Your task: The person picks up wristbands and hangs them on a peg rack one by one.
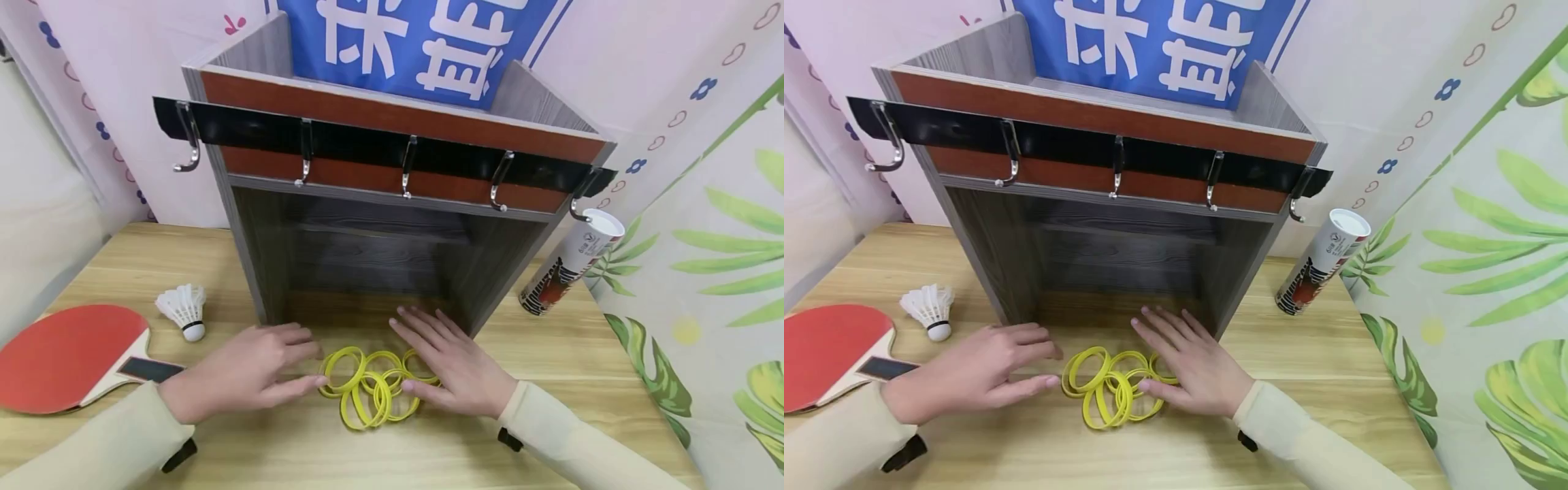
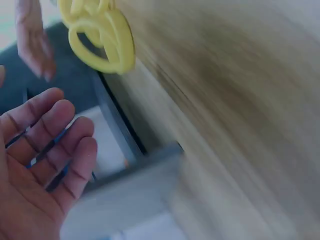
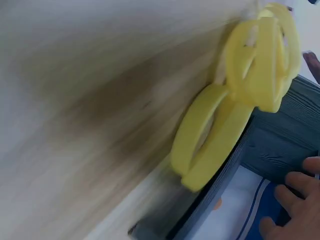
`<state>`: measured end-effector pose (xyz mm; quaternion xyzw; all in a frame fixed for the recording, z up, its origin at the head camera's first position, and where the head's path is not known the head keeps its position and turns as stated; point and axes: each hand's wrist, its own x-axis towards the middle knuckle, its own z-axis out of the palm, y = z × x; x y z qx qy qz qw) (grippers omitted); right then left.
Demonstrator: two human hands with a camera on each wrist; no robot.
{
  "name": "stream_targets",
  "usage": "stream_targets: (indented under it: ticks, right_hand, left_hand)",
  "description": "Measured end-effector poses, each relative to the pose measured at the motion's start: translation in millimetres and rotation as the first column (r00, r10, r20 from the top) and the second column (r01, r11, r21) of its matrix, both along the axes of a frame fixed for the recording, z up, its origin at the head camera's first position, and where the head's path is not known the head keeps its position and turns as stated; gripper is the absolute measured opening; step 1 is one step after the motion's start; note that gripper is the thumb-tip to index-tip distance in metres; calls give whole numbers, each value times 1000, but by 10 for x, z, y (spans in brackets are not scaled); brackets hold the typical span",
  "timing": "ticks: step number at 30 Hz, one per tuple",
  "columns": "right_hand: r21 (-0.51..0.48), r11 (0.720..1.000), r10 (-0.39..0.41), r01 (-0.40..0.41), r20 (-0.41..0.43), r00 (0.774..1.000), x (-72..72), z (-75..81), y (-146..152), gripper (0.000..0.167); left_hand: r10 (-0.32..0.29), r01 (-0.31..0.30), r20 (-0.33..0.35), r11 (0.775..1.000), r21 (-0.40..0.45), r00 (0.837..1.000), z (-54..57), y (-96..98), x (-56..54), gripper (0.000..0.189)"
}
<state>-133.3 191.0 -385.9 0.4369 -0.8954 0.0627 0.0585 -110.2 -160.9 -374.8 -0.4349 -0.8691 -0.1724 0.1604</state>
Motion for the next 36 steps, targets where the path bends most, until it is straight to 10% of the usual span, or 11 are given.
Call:
stream_targets:
  ticks: [5,11,15,21,29,36]
  right_hand:
    - [-107,990,-59,89,262,963,-23,39,-129,66]
    - [-218,965,-32,146,452,891,-98,61,-277,45]
    - [-282,944,2,173,530,848,-197,22,-389,30]
    - [-289,915,-13,282,677,736,-297,-38,-576,22]
    - [-244,851,8,465,891,453,-387,-120,-763,22]
    - [-201,853,-8,482,918,397,-394,-83,-832,19]
  left_hand:
    - [136,-150,153,985,84,979,-47,-296,-6,38]
    - [378,-403,331,915,7,865,-67,-517,-64,32]
    - [363,-446,453,890,90,814,-77,-550,-123,40]
    - [181,-383,531,874,299,828,-154,-554,-174,76]
    - [175,-399,529,849,346,830,-236,-496,-236,76]
    - [237,-461,561,836,298,793,-229,-434,-259,69]
